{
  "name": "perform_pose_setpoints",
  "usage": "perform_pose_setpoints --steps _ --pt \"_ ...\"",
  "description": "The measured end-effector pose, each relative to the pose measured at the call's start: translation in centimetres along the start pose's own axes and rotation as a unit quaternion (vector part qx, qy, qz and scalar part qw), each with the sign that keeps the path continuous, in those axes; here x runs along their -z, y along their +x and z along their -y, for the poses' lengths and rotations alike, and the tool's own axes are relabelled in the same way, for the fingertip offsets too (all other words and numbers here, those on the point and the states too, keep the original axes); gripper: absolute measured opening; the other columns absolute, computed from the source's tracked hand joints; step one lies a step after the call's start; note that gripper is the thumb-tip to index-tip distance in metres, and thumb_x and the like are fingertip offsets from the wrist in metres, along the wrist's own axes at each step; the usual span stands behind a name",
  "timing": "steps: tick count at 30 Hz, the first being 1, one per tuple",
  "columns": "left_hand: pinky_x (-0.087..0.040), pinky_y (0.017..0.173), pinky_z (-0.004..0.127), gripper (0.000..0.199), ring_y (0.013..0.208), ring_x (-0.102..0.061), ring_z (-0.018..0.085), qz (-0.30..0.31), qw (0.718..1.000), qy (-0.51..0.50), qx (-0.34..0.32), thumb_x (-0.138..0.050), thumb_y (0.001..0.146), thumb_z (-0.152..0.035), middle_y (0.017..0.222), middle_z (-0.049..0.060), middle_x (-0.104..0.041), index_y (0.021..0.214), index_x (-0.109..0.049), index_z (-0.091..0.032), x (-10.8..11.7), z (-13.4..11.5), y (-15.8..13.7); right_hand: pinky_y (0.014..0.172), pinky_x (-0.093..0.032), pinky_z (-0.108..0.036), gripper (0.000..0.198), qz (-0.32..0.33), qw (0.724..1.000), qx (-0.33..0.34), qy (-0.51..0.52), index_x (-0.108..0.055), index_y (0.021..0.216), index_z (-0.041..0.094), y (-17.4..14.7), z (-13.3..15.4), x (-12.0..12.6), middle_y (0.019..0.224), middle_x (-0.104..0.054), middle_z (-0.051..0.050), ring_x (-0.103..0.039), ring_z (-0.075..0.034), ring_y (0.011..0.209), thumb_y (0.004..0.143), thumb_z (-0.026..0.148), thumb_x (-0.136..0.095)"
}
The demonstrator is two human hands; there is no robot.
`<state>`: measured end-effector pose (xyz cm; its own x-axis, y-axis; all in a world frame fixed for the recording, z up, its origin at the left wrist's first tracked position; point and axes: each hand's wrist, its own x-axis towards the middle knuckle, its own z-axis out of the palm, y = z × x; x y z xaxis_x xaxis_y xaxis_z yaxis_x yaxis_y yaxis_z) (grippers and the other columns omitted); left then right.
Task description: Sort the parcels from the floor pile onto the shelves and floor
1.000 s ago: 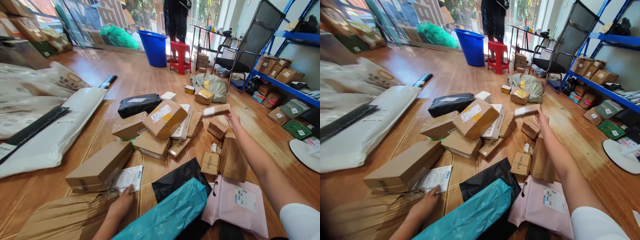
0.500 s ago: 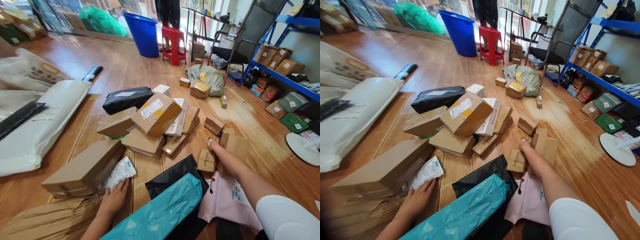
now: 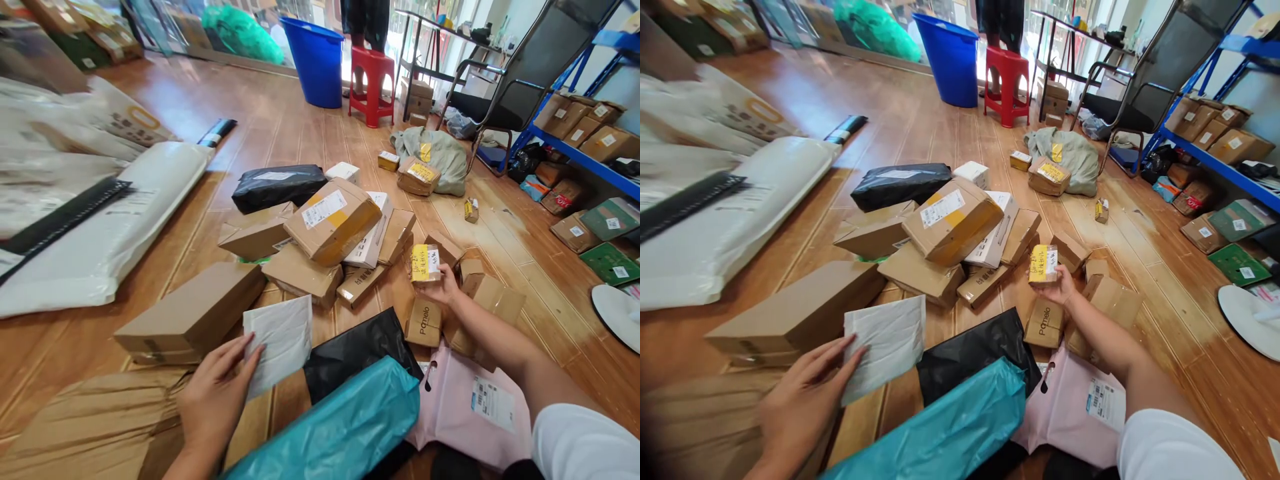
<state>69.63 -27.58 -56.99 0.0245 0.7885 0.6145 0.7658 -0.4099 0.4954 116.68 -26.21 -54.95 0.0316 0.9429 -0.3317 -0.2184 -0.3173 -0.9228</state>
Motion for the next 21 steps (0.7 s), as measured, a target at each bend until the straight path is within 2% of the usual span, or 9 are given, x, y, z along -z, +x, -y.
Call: perform_pose_setpoints --steps 2,4,8,10,12,14,15,18,21 --pt "-0.062 0.072 0.031 0.031 0.083 -0.074 0.02 -0.008 0.999 -0.026 0.021 -0.06 0.101 -0.046 0.098 0.004 -0.078 0.101 -0.077 -0.02 0.9 -2.4 1.1 0.114 -0.048 -0.05 0.071 0.114 0.98 0.022 0.164 -0.057 0.132 0.019 -1.9 0.7 -0.9 0.137 -0.07 -0.014 -0.065 -0.029 0.124 0.067 0.048 -0.065" --pt "-0.06 0.07 0.029 0.027 0.085 -0.074 0.019 -0.022 0.999 -0.045 -0.007 -0.057 0.103 -0.038 0.098 0.004 -0.078 0.1 -0.077 -0.02 1.3 -4.9 1.6 0.116 -0.046 -0.051 0.076 0.177 0.96 0.03 0.216 -0.055 0.133 0.019 -3.9 1.0 -1.9 0.139 -0.068 -0.014 -0.063 -0.029 0.127 0.061 0.036 -0.071" --pt "-0.06 0.08 0.031 0.02 0.087 -0.073 0.019 -0.03 0.984 -0.092 -0.15 -0.059 0.099 -0.021 0.097 0.004 -0.078 0.109 -0.076 -0.023 1.7 -9.6 1.0 0.114 -0.048 -0.05 0.078 0.192 0.953 0.023 0.232 -0.054 0.134 0.021 -7.1 0.6 -3.2 0.141 -0.066 -0.013 -0.063 -0.029 0.128 0.059 0.029 -0.075" --pt "-0.06 0.085 0.032 0.027 0.09 -0.073 0.019 -0.009 0.971 -0.118 -0.206 -0.058 0.097 -0.013 0.102 0.006 -0.079 0.116 -0.074 -0.023 2.2 -11.3 0.4 0.104 -0.056 -0.047 0.07 0.191 0.958 -0.066 0.203 -0.056 0.131 0.019 -7.8 0.3 -3.4 0.132 -0.071 -0.013 -0.069 -0.028 0.119 0.065 0.036 -0.075" --pt "-0.059 0.086 0.032 0.032 0.092 -0.072 0.02 0.009 0.959 -0.133 -0.249 -0.057 0.097 -0.008 0.108 0.008 -0.079 0.12 -0.072 -0.023 2.9 -12.6 -0.4 0.089 -0.062 -0.044 0.06 0.173 0.952 -0.214 0.136 -0.059 0.126 0.015 -7.7 0.8 -3.2 0.115 -0.075 -0.014 -0.074 -0.028 0.104 0.075 0.044 -0.071" --pt "-0.059 0.086 0.032 0.033 0.094 -0.072 0.02 0.018 0.951 -0.144 -0.275 -0.056 0.097 -0.006 0.11 0.009 -0.079 0.121 -0.071 -0.022 3.7 -13.4 -1.2 0.078 -0.063 -0.041 0.051 0.098 0.951 -0.283 0.075 -0.06 0.123 0.014 -6.6 2.7 -2.5 0.105 -0.076 -0.014 -0.075 -0.027 0.095 0.084 0.047 -0.066" --pt "-0.06 0.086 0.032 0.033 0.095 -0.072 0.02 0.022 0.948 -0.147 -0.282 -0.055 0.097 -0.005 0.111 0.009 -0.079 0.12 -0.071 -0.022 4.2 -13.7 -1.6 0.077 -0.064 -0.04 0.049 0.041 0.965 -0.252 0.059 -0.059 0.125 0.016 -5.8 4.2 -1.8 0.106 -0.076 -0.013 -0.074 -0.026 0.096 0.088 0.048 -0.062" --pt "-0.06 0.085 0.033 0.032 0.097 -0.071 0.02 0.032 0.945 -0.152 -0.29 -0.054 0.098 -0.005 0.112 0.009 -0.08 0.119 -0.071 -0.022 5.3 -14.1 -2.7 0.088 -0.062 -0.037 0.056 -0.166 0.985 -0.032 -0.035 -0.051 0.139 0.022 -3.2 9.3 1.1 0.126 -0.071 -0.013 -0.069 -0.023 0.117 0.097 0.059 -0.051" --pt "-0.061 0.084 0.033 0.029 0.098 -0.071 0.02 0.04 0.943 -0.157 -0.291 -0.053 0.099 -0.006 0.111 0.01 -0.08 0.116 -0.071 -0.021 5.7 -13.8 -3.7 0.1 -0.058 -0.043 0.068 -0.324 0.895 -0.024 -0.305 -0.049 0.146 0.019 -2.2 11.7 4.3 0.142 -0.063 -0.019 -0.061 -0.029 0.131 0.096 0.066 -0.05"
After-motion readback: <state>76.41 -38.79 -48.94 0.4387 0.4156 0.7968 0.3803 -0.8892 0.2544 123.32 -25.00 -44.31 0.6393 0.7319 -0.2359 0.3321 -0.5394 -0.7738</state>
